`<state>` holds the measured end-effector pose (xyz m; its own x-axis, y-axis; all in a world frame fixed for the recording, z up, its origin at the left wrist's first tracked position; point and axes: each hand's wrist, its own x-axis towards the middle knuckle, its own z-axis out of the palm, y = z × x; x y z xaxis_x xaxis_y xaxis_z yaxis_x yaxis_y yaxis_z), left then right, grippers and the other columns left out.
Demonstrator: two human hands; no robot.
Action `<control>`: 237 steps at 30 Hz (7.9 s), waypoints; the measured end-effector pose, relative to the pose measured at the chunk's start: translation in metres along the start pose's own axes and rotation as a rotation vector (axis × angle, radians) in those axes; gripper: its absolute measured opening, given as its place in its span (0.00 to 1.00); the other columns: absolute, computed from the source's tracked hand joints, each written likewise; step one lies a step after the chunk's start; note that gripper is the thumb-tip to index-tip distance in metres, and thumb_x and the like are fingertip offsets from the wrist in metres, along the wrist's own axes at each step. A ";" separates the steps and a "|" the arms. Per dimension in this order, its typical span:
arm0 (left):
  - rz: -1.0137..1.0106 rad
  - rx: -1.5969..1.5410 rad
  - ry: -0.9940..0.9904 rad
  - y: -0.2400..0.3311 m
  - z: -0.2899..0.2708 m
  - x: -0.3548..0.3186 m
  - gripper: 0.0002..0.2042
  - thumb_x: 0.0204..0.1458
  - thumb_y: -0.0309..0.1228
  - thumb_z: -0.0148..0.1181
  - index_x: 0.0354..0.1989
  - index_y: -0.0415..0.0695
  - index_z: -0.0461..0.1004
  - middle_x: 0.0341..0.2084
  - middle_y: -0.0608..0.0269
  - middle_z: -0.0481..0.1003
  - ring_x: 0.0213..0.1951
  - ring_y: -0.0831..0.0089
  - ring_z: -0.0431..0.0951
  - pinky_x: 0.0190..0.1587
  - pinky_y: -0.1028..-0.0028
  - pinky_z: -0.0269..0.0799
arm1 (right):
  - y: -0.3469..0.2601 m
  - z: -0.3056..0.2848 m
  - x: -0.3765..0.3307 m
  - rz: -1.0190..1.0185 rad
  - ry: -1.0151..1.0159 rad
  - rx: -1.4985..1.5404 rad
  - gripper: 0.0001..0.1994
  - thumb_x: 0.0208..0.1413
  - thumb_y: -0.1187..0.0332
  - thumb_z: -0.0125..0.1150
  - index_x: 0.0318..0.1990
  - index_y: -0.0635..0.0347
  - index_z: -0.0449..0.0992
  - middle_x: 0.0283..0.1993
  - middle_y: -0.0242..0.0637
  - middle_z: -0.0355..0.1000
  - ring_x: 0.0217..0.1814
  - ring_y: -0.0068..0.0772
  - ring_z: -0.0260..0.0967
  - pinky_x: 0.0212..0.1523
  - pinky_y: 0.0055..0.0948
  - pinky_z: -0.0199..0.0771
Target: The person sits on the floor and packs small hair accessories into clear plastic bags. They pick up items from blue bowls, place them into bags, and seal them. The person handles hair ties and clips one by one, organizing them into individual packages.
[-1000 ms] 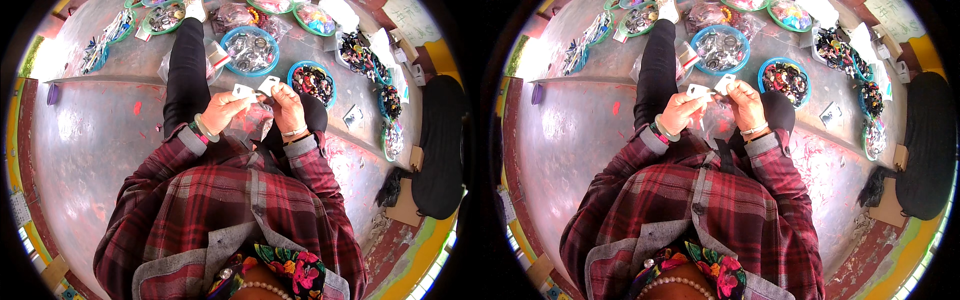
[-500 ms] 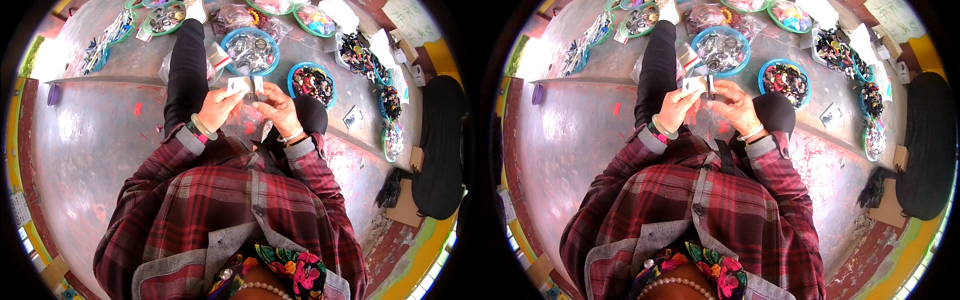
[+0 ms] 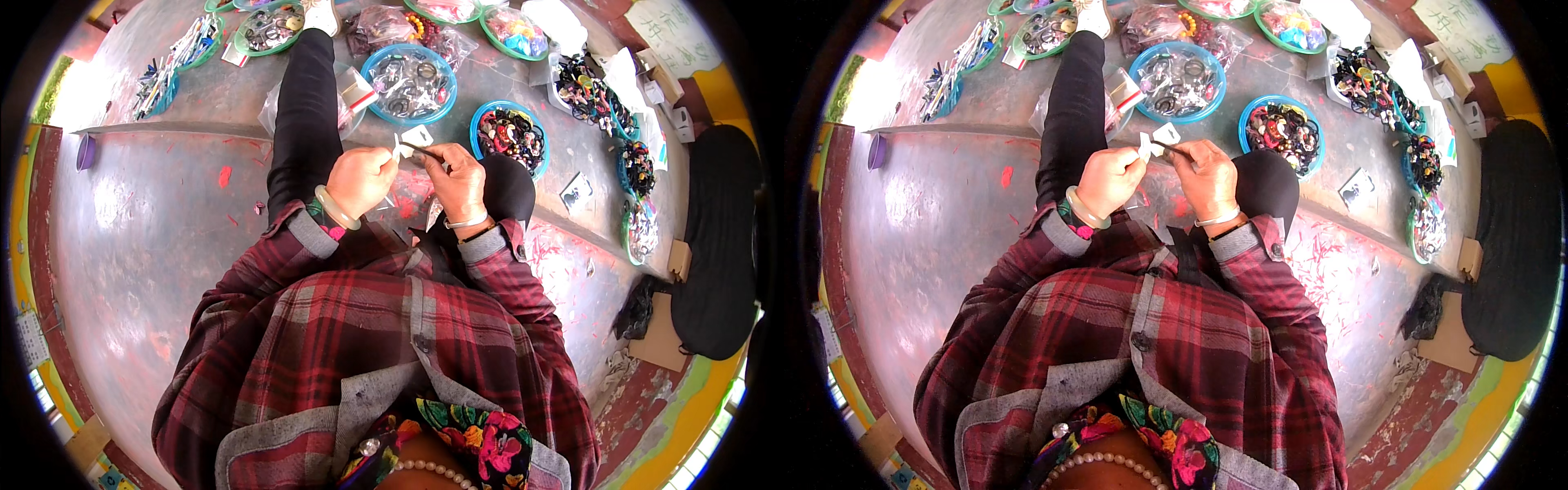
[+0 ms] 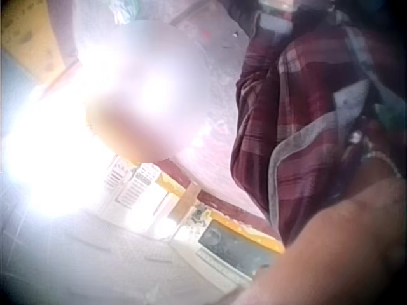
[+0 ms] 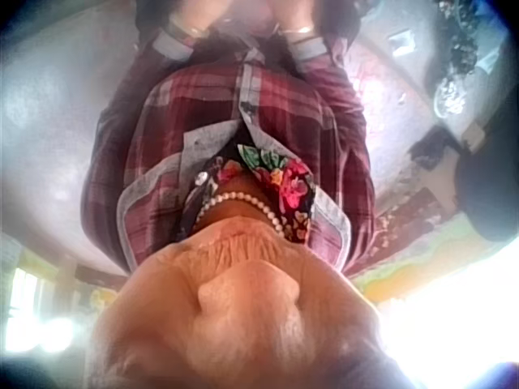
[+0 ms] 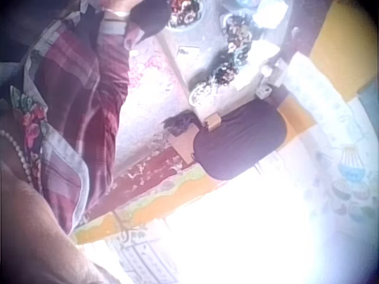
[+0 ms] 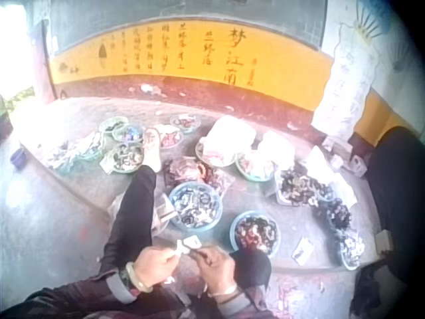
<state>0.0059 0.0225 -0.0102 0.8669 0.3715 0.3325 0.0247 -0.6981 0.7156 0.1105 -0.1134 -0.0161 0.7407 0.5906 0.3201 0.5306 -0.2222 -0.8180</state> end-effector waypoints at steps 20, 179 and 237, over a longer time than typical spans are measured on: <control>-0.227 0.005 -0.371 -0.016 -0.015 0.003 0.10 0.43 0.33 0.52 0.19 0.38 0.72 0.17 0.46 0.70 0.25 0.47 0.71 0.28 0.57 0.65 | 0.005 -0.008 -0.002 -0.358 -0.306 -0.506 0.16 0.39 0.72 0.55 0.40 0.57 0.74 0.31 0.39 0.69 0.37 0.42 0.67 0.35 0.36 0.69; -0.331 -0.117 -0.223 -0.025 0.017 -0.007 0.09 0.36 0.29 0.57 0.25 0.36 0.75 0.18 0.49 0.73 0.22 0.59 0.75 0.27 0.70 0.68 | 0.001 -0.019 -0.001 -0.273 -0.262 -0.150 0.12 0.41 0.80 0.52 0.36 0.59 0.73 0.33 0.40 0.72 0.36 0.44 0.70 0.35 0.35 0.70; -0.759 -1.088 -0.515 -0.027 0.018 -0.010 0.13 0.56 0.28 0.47 0.47 0.34 0.68 0.41 0.58 0.72 0.42 0.71 0.74 0.42 0.72 0.74 | 0.011 -0.014 -0.005 0.027 -0.331 0.037 0.09 0.40 0.76 0.57 0.33 0.59 0.74 0.31 0.41 0.72 0.34 0.41 0.70 0.34 0.33 0.70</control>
<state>0.0054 0.0264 -0.0440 0.9037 0.0120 -0.4279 0.3739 0.4649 0.8025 0.1184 -0.1299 -0.0199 0.5769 0.8063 0.1305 0.4930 -0.2163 -0.8427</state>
